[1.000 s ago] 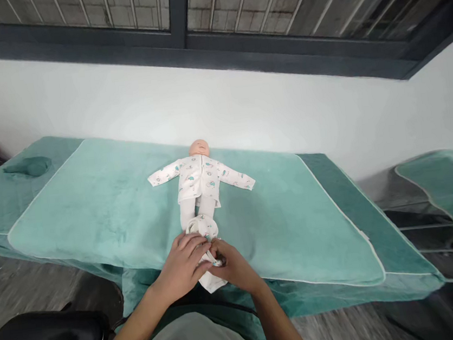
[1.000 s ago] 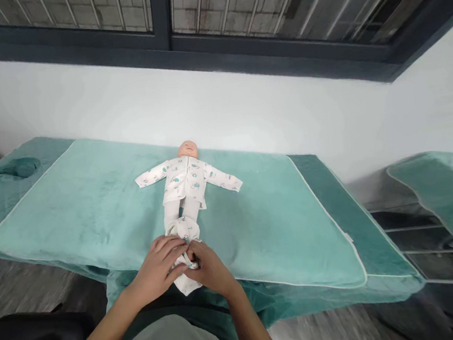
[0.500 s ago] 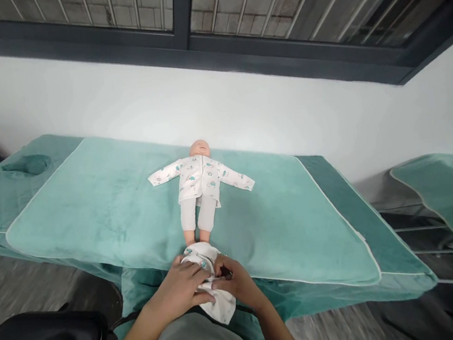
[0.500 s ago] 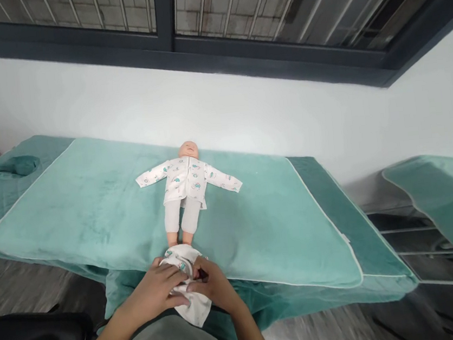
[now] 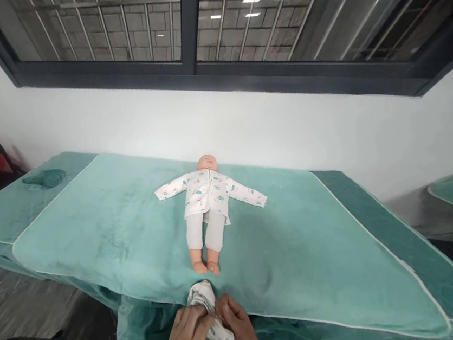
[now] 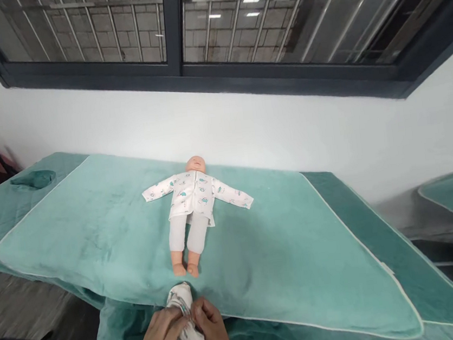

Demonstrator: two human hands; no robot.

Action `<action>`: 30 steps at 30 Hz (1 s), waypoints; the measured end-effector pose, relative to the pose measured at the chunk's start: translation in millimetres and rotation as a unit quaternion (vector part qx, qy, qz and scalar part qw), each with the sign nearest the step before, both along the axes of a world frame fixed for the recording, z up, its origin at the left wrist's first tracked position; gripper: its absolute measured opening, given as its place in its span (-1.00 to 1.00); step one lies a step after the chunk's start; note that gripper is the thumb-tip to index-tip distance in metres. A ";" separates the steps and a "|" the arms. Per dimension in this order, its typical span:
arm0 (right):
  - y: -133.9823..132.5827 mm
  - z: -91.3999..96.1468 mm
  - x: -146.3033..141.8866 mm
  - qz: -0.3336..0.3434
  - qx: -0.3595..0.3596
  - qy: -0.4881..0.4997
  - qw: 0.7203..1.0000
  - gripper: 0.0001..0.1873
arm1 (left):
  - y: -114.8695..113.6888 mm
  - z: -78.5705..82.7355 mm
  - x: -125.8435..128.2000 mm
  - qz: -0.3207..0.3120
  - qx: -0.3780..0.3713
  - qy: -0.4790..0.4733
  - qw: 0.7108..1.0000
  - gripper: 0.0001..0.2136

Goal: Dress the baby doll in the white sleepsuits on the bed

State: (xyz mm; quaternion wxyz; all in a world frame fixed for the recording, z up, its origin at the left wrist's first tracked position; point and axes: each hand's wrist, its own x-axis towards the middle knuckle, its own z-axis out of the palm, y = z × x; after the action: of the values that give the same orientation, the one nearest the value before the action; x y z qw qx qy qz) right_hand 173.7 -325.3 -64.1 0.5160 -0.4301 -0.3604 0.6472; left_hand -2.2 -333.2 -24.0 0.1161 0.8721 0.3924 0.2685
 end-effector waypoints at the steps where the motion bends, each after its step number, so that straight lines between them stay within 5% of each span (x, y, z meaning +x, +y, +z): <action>1: -2.7 -1.4 -3.0 0.005 -0.001 0.011 1.000 -0.42 | -2.0 -3.7 -1.1 0.005 0.011 -0.006 1.000 -0.48; 8: -5.1 14.6 0.0 0.143 0.063 -0.010 0.988 -0.40 | -5.3 -3.0 -10.8 0.027 0.031 -0.045 0.998 -0.78; 16: 28.4 88.5 22.8 0.217 0.084 -0.242 0.942 -0.67 | 11.1 32.0 -22.3 0.048 -0.056 -0.154 0.985 -0.81; 20: 52.1 132.4 37.2 0.182 0.146 -0.228 0.945 -0.55 | 32.2 67.4 -24.7 0.185 -0.237 -0.296 0.907 -0.77; 22: 62.6 153.6 44.5 0.154 0.173 -0.224 0.947 -0.53 | 50.0 84.9 -26.7 0.235 -0.278 -0.361 0.858 -0.75; 24: 70.3 172.3 49.1 0.172 0.199 -0.244 0.933 -0.58 | 69.7 98.4 -29.3 0.244 -0.283 -0.392 0.840 -0.72; 27: 76.1 191.6 47.3 0.265 0.239 -0.308 0.882 -0.70 | 92.1 111.8 -31.3 0.257 -0.253 -0.374 0.855 -0.71; 30: 80.3 195.9 37.9 0.283 0.268 -0.340 0.856 -0.67 | 96.2 121.3 -26.7 0.182 -0.184 -0.313 0.914 -0.78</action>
State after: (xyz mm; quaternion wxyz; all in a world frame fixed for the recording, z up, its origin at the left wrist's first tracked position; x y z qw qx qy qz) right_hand 211.6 -244.9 131.8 0.2516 -0.3480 -0.7792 0.4565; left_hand -28.9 -237.0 97.3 0.3405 0.6203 0.5301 0.4672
